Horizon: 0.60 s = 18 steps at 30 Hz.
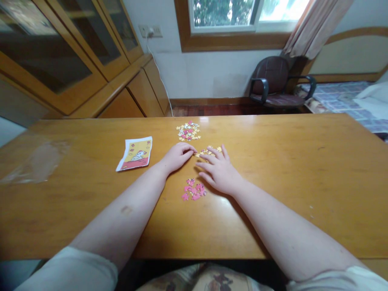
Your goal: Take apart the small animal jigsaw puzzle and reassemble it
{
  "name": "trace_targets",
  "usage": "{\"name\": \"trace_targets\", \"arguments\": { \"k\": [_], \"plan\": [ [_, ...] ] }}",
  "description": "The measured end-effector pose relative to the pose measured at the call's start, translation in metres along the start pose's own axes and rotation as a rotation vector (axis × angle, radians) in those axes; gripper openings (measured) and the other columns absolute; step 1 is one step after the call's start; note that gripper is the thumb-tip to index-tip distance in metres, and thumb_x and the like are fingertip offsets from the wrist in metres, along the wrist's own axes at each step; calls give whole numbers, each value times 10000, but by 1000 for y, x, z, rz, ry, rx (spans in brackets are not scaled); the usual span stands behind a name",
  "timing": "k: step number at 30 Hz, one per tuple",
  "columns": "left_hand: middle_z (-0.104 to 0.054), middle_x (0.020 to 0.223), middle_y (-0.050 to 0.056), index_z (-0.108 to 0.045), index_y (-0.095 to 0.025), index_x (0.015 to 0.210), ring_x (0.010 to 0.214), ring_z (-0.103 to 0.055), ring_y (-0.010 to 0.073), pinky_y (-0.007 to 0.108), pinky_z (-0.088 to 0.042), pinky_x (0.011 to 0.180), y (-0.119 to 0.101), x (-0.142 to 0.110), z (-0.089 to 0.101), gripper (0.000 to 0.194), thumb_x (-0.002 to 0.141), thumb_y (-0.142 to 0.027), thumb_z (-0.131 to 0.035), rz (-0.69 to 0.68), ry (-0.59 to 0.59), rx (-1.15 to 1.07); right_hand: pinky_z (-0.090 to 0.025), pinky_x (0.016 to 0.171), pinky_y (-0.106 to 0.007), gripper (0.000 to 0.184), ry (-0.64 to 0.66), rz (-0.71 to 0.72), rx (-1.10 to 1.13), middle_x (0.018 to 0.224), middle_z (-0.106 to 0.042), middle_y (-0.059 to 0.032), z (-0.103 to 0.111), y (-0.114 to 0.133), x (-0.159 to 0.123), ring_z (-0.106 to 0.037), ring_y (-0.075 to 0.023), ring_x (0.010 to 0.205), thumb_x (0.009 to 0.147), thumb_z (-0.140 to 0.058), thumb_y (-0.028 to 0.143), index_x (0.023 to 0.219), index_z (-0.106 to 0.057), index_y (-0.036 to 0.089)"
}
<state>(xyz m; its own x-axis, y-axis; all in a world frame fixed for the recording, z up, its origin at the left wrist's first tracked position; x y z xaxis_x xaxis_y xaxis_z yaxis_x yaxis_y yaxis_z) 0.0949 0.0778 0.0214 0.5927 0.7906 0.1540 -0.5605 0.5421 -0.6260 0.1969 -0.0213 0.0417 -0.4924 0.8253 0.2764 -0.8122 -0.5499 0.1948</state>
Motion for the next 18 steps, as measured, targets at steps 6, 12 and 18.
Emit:
{"name": "trace_targets", "arguments": {
  "k": [6, 12, 18],
  "plan": [
    [-724, 993, 30, -710, -193, 925, 959, -637, 180, 330, -485, 928, 12, -1, 6, 244, 856, -212, -477, 104, -84, -90, -88, 1158, -607, 261, 68, 156, 150, 1137, -692, -33, -5, 30, 1, -496, -254, 1205, 940, -522, 345, 1119, -709, 313],
    [-708, 899, 29, -682, -180, 866, 883, -629, 174, 310, -486, 865, 16, -5, 11, 225, 831, -203, -461, 112, -153, -103, -97, 1158, -578, 272, 92, 167, 201, 1125, -689, -35, -5, 30, 2, -503, -236, 1165, 950, -495, 351, 1093, -721, 300],
    [-685, 812, 22, -658, -180, 803, 810, -604, 176, 313, -482, 813, 20, -5, 9, 214, 807, -191, -444, 191, -152, -62, -180, 1124, -557, 257, 52, 107, 216, 1075, -698, -46, -3, 17, 2, -512, -238, 1132, 942, -508, 350, 987, -751, 278]
  ]
}}
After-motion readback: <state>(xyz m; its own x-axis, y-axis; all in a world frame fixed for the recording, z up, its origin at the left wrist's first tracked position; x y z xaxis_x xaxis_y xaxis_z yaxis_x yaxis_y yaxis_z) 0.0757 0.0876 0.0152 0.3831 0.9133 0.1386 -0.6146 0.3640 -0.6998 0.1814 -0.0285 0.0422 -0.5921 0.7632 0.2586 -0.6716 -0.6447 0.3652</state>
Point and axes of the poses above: each hand's wrist, its own x-axis towards the middle knuckle, its own z-axis out of the back of the hand, y = z × x, the point moved 9 cm from there along x, towards the middle knuckle
